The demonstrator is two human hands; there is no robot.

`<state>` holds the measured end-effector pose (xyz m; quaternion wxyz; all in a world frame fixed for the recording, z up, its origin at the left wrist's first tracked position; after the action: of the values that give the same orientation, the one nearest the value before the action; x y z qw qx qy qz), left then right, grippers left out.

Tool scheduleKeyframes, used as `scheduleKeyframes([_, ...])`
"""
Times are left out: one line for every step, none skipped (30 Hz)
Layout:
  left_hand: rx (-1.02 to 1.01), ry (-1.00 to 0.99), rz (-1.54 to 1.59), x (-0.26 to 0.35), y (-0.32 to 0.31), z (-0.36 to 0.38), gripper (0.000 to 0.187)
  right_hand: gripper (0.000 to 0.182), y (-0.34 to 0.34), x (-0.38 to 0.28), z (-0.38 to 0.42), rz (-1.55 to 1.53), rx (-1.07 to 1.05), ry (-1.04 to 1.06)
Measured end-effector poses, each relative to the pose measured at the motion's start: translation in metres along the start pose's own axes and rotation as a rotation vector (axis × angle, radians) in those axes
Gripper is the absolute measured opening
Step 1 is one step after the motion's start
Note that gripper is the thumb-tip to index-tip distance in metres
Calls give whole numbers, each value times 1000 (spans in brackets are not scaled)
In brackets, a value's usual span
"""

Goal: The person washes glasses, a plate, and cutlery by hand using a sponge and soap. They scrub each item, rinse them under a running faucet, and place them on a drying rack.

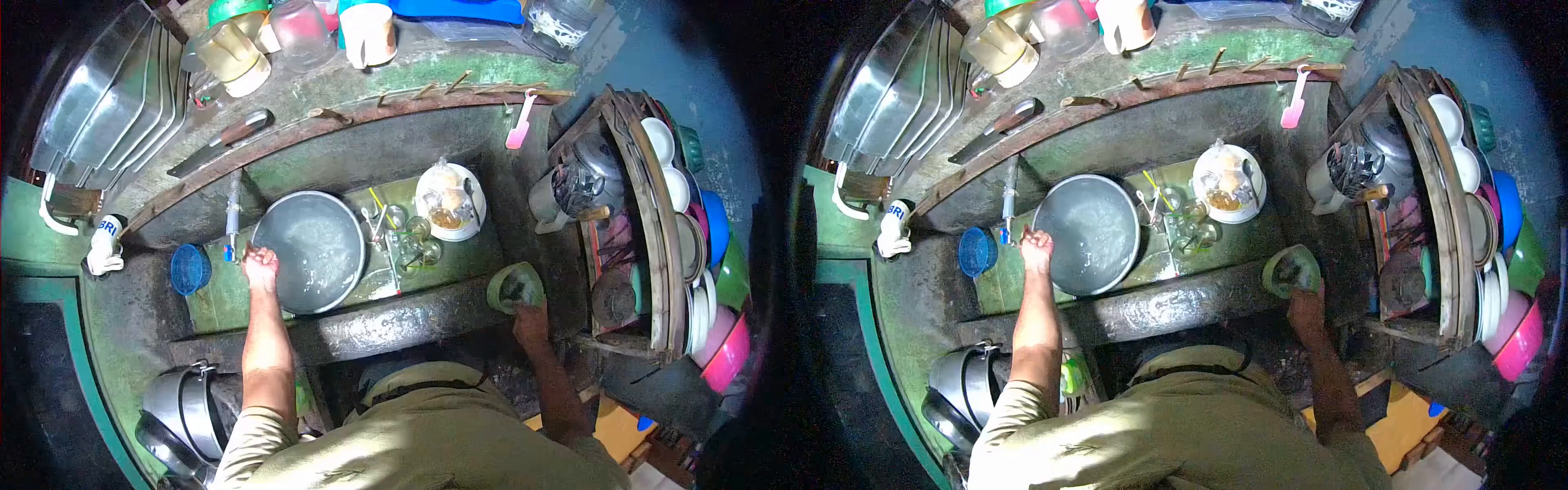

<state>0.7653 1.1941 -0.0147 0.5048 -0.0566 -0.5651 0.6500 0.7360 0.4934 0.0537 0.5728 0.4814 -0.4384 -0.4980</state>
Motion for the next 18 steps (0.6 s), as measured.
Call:
scheduleKeyframes([208, -8, 9, 1, -1, 6, 16, 22, 3, 0, -1, 43, 59, 66])
scheduleKeyframes([200, -27, -136, 5, -3, 18, 20, 22, 5, 2, -1, 33, 59, 72])
scheduleKeyframes([197, -36, -139, 8, -6, 22, 20, 24, 41, -12, -3, -71, 96, 53])
scheduleKeyframes([236, -36, -399, 12, -5, 26, 21, 25, 72, -26, -7, -174, 131, 34])
scheduleKeyframes([276, -36, -658, 16, -5, 28, 21, 25, 89, -38, -16, -181, 133, 39])
scheduleKeyframes([255, -75, -960, 16, -15, 34, 27, 27, 105, -51, -26, -226, 154, 44])
scheduleKeyframes([187, -64, -1223, 19, -20, 37, 35, 28, 117, -67, -37, -271, 173, 48])
scheduleKeyframes([-60, -303, -1544, 23, 12, 5, 38, 27, 124, -90, -55, -436, 29, 15])
scheduleKeyframes([-323, -553, -1841, 22, 44, -23, 42, 25, 129, -113, -75, -595, -118, -14])
scheduleKeyframes([-286, -519, -1980, 17, 9, 10, 49, 26, 116, -135, -99, -743, -101, 85])
scheduleKeyframes([-273, -521, -1984, 10, 13, 10, 49, 26, 92, -158, -127, -890, -86, 184])
scheduleKeyframes([-134, -629, -1866, 9, 23, 4, 50, 31, 71, -182, -158, -905, -178, 126])
scheduleKeyframes([1, -731, -1742, 11, 30, 2, 52, 37, 53, -204, -189, -918, -271, 68])
scheduleKeyframes([-116, -707, -1636, 6, 34, 9, 57, 52, 40, -223, -220, -839, -340, 45])
scheduleKeyframes([-145, -753, -1746, -3, 9, 47, 59, 68, 25, -242, -250, -758, -406, 26])
scheduleKeyframes([-173, -731, -1815, -9, -5, 75, 59, 82, -13, -260, -281, -777, -483, 63])
scheduleKeyframes([-197, -748, -1839, -15, -5, 95, 58, 97, -45, -275, -302, -795, -560, 96])
scheduleKeyframes([-195, -652, -1896, -21, -4, 113, 54, 110, -31, -293, -303, -699, -540, 205])
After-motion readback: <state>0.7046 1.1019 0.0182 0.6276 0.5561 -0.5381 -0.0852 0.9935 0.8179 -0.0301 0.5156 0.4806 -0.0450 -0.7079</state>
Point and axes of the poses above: each hand's wrist, its own z-axis away from the middle knuckle, its own y-axis out of the back of the hand, x = y × z, the point moved 4 cm from there along -z, towards the middle knuckle, and after that the axes turned 12 degrees about -y, right-handed, at the moved point
